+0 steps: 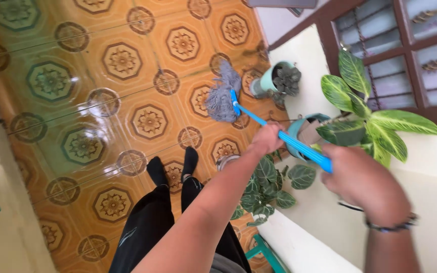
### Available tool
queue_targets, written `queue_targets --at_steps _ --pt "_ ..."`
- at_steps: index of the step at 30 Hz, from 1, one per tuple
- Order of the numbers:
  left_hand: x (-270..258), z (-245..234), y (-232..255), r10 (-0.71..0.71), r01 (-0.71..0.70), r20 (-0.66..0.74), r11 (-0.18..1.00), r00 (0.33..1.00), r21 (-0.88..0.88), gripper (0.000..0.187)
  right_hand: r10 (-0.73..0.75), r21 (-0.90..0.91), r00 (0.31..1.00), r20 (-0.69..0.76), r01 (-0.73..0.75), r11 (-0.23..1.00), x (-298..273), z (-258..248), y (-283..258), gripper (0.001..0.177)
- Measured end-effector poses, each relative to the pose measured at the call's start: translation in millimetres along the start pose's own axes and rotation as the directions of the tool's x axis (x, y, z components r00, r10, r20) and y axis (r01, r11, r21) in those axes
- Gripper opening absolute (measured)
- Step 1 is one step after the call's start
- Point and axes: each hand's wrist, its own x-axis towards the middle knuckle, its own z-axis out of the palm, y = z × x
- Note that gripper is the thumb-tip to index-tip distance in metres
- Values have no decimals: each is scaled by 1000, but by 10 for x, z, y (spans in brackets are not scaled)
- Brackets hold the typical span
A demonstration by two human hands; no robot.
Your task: Mop the tiled floor in the home environment.
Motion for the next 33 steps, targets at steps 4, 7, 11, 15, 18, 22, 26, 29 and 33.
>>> queue_targets --at_steps 4,7,11,15,18,22,26,29,33 --pt "-328 -300 43 36 -36 -5 998 999 42 18 -1 -33 993 118 5 999 22 -246 171 28" --pt "-682 -719 70 -25 29 -73 998 997 56 21 -61 -7 968 242 64 998 205 -281 237 20" --pt "-1284 -1261 -324 -177 207 -156 957 972 202 21 -315 180 887 337 267 947 335 -213 -272 20" --pt "-1962 -1806 -1129 -465 527 -263 807 845 265 19 -586 236 757 290 537 810 528 239 -1143 29" --pt "-2527 -2002 -2341 -386 581 -490 737 781 345 16 -710 549 650 272 501 669 913 1111 -1714 23" --pt "-3076 -2300 -3146 -547 728 -492 593 677 344 19 -723 517 617 312 528 674 930 1834 -2181 27" --pt "-2878 -2044 -3179 -370 557 -417 597 830 578 21 -767 411 614 188 660 629 957 1790 -1840 28" --pt "-2351 -1482 -2799 -336 553 -453 642 826 532 16 -697 408 693 182 592 695 939 1485 -1195 30" --pt "-1626 -928 -1394 -138 380 -501 824 854 420 20 -468 291 871 148 414 862 584 912 -202 29"
